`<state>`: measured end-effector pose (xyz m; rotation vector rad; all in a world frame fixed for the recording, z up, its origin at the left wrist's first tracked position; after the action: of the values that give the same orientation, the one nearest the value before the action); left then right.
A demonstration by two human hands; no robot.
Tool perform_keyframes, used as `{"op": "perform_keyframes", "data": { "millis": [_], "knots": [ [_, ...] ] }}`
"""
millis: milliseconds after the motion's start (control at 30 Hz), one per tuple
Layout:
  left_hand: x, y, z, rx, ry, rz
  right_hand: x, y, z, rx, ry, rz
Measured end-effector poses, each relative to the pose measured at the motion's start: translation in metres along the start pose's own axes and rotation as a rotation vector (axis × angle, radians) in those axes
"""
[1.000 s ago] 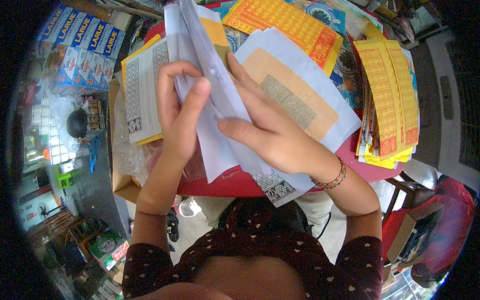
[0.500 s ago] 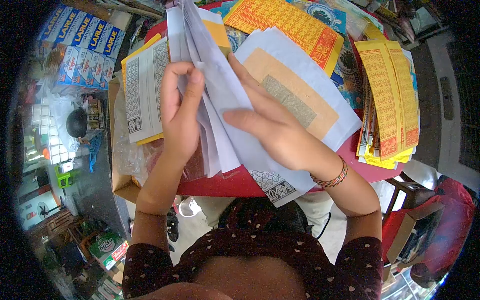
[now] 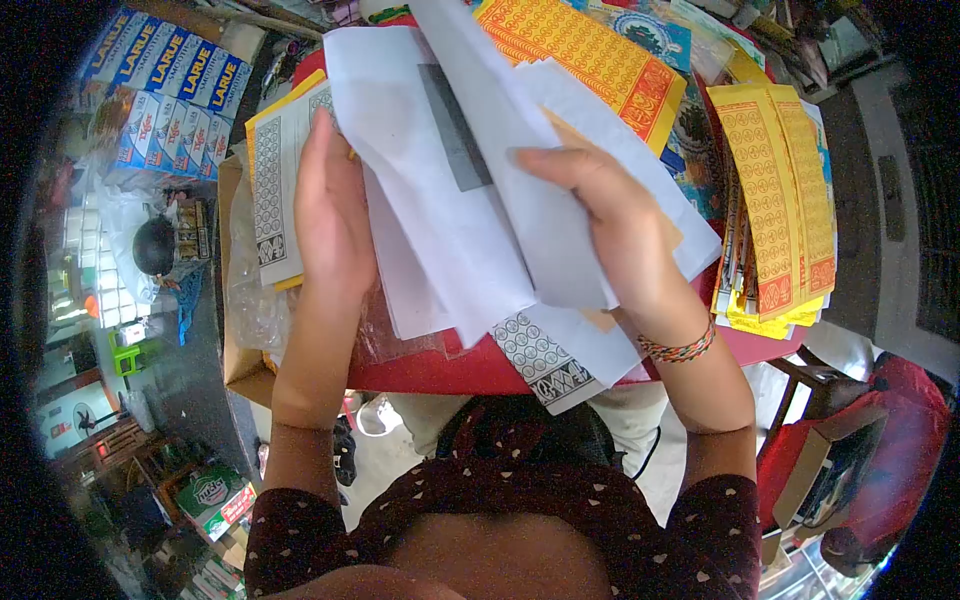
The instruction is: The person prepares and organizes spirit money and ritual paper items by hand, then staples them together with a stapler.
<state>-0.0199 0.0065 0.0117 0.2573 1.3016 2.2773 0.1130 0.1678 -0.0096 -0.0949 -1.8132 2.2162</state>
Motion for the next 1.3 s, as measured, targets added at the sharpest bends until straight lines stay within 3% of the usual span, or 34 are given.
{"op": "perform_keyframes", "data": {
  "millis": [67,100,167,300,333,433,667,833,900,967,1100,1233,1300],
  "knots": [
    [0.002,0.002,-0.004,-0.043,-0.003,-0.003,-0.001,-0.016,-0.004,-0.39,0.112,-0.003],
    [0.002,0.002,-0.005,-0.044,-0.003,-0.001,-0.001,-0.018,-0.007,-0.391,0.111,-0.004],
    [0.003,0.001,-0.009,0.008,0.085,-0.024,-0.001,-0.021,-0.016,-0.195,0.266,-0.083],
    [0.01,-0.005,-0.021,-0.032,0.044,0.022,0.005,-0.018,-0.051,0.373,0.365,-0.148],
    [0.011,-0.005,-0.021,-0.037,0.015,-0.007,0.01,-0.015,-0.062,0.447,0.483,-0.066],
    [0.011,-0.005,-0.022,-0.045,-0.035,-0.076,0.006,-0.021,-0.063,0.269,0.605,-0.179],
    [0.01,-0.014,-0.022,0.16,-0.056,-0.08,0.004,-0.017,-0.072,0.327,0.686,-0.149],
    [0.003,-0.014,-0.016,0.14,-0.08,-0.043,-0.001,-0.024,-0.062,0.264,0.595,-0.159],
    [0.004,-0.016,-0.018,0.101,-0.092,-0.027,0.005,-0.048,-0.034,0.726,0.233,0.036],
    [0.005,-0.016,-0.017,-0.059,-0.119,-0.046,0.008,-0.048,-0.047,0.711,0.268,0.024],
    [0.003,-0.009,-0.016,-0.09,-0.111,-0.054,0.013,-0.051,-0.074,0.667,0.338,-0.084],
    [0.002,-0.002,-0.016,-0.08,-0.173,-0.065,0.011,-0.057,-0.071,0.688,0.223,-0.08],
    [0.003,-0.002,-0.015,-0.14,-0.184,-0.107,0.012,-0.051,-0.065,0.605,0.323,-0.078]
  ]
}}
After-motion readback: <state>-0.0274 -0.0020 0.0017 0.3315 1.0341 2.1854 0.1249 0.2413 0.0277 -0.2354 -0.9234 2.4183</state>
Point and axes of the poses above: each hand's wrist, its own x-axis towards the middle knuckle, its own z-axis out of the palm, y = z × x, the point moved 1 cm from there along x, towards the middle knuckle, and after that the axes turned 1 degree about -z, right-handed, at the moved point
